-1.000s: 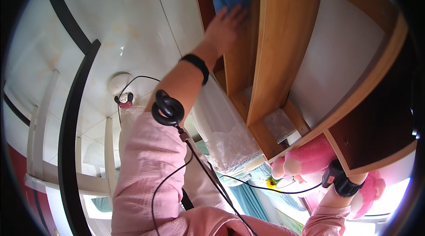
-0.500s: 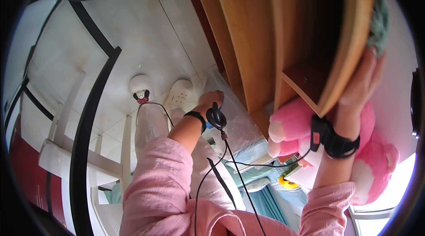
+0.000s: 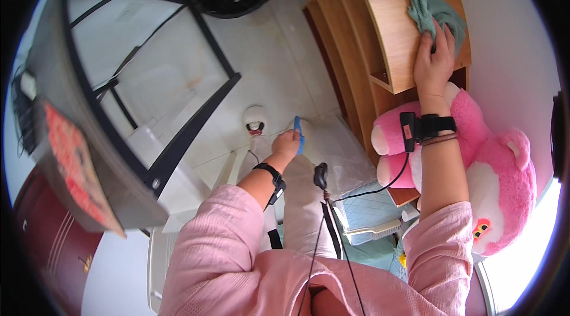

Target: The person wipes various surfaces including a wall-mounted shelf, a side table, a glass ashtray, a vase, and a dresser using cloths, while also handling a stuffed animal and decorative items.

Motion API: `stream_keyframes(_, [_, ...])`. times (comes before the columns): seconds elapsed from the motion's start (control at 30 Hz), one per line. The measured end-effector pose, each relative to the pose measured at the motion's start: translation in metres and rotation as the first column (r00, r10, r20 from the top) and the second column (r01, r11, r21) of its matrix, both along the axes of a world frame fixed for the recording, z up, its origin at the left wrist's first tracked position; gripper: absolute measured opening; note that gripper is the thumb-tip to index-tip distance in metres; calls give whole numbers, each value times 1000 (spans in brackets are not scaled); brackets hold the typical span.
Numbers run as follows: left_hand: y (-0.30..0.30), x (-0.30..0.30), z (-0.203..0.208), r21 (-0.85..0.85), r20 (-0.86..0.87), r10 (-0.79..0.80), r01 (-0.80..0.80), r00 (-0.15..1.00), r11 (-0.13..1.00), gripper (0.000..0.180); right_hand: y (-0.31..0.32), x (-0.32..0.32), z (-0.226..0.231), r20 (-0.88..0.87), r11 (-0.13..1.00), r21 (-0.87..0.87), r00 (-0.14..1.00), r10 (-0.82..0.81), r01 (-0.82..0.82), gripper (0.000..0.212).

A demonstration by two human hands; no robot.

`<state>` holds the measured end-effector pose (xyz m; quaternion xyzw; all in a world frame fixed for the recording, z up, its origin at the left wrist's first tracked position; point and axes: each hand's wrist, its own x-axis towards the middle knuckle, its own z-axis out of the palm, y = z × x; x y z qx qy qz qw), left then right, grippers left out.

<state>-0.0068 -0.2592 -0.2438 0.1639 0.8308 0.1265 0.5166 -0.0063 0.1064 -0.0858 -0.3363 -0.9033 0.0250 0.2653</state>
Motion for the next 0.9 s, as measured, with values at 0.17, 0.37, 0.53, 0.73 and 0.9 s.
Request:
stream_keyframes(0.17, [-6, -14, 48, 35, 11, 41, -42, 999, 999, 47, 0, -1, 8, -152, 977, -212, 987, -56, 23, 23])
stream_keyframes(0.37, [-26, -33, 103, 72, -12, 158, -157, 987, 985, 46, -128, -12, 75, -403, 397, -900, 692, -599, -181, 41])
stream_keyframes(0.53, [-32, -35, 157, 172, -115, 35, -15, 993, 985, 43, -227, 53, 109, -7, -246, -909, 600, -800, -338, 49])
stream_keyframes(0.73, [-86, -64, 237, 282, -204, 396, -334, 895, 900, 40, -292, 133, 127, 270, 71, -957, 954, -131, 280, 31])
stream_keyframes(0.9, [-158, -127, 310, 334, 113, 937, -901, 330, 277, 76, -306, 170, 153, 317, 2, -946, 926, -206, 325, 40])
